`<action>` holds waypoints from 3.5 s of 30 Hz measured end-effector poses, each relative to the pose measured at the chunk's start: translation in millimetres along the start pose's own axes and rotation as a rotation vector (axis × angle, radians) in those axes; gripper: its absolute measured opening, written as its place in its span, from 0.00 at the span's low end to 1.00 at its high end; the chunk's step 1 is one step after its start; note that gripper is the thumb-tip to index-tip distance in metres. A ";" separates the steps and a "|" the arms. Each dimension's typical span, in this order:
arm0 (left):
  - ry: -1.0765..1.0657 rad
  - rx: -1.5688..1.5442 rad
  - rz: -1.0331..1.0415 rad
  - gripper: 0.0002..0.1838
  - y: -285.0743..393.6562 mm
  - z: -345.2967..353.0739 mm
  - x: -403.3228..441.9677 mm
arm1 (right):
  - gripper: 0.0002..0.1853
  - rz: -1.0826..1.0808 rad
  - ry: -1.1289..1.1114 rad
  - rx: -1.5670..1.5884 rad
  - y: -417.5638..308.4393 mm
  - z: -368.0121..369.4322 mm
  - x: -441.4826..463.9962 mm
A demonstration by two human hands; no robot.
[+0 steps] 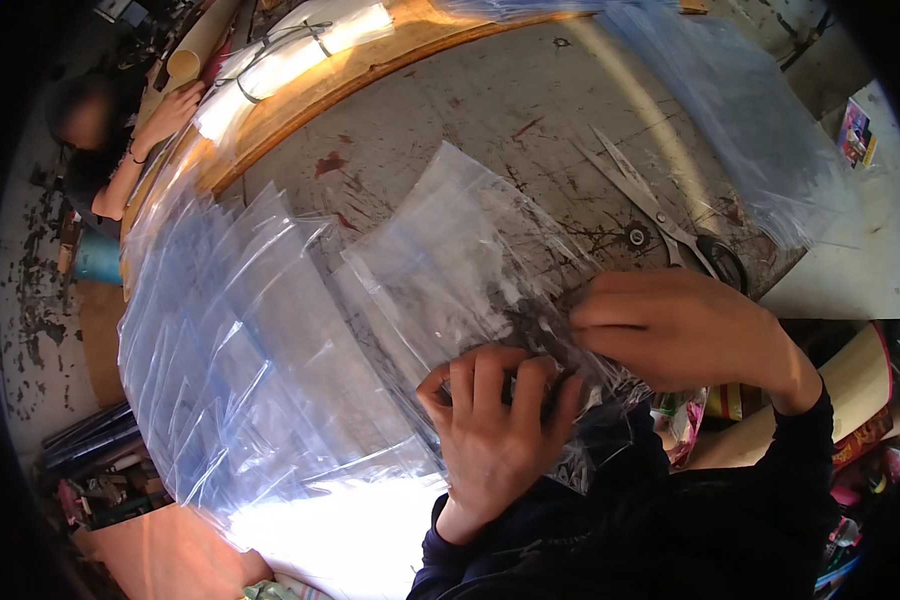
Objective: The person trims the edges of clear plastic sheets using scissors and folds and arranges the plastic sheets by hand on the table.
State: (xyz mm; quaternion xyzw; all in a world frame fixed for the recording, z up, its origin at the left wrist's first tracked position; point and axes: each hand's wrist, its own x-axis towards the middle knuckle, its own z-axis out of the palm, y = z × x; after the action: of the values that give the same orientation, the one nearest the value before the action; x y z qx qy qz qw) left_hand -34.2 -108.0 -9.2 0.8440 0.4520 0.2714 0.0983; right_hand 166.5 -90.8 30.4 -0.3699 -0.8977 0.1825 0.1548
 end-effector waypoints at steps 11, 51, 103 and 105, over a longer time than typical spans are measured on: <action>-0.059 0.123 0.151 0.22 3.3 1.8 2.7 | 0.13 0.580 0.384 0.090 -45.5 5.7 -89.1; 0.503 -0.436 -0.356 0.55 -0.6 -40.2 -84.3 | 0.27 0.524 0.703 -0.168 -98.2 65.4 -93.4; 0.104 -0.301 -0.608 0.15 10.5 -45.7 -106.9 | 0.07 0.988 1.147 0.210 -49.4 68.9 -112.8; 0.120 -0.293 -0.565 0.18 6.3 -44.8 -104.2 | 0.08 0.942 1.184 0.088 -50.9 59.5 -105.6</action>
State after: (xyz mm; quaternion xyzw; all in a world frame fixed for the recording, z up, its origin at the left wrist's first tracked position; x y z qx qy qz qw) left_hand -100.6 -200.2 -7.7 0.6446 0.6295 0.3446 0.2634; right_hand 182.7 -213.1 -14.8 -0.7439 -0.4039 0.0360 0.5312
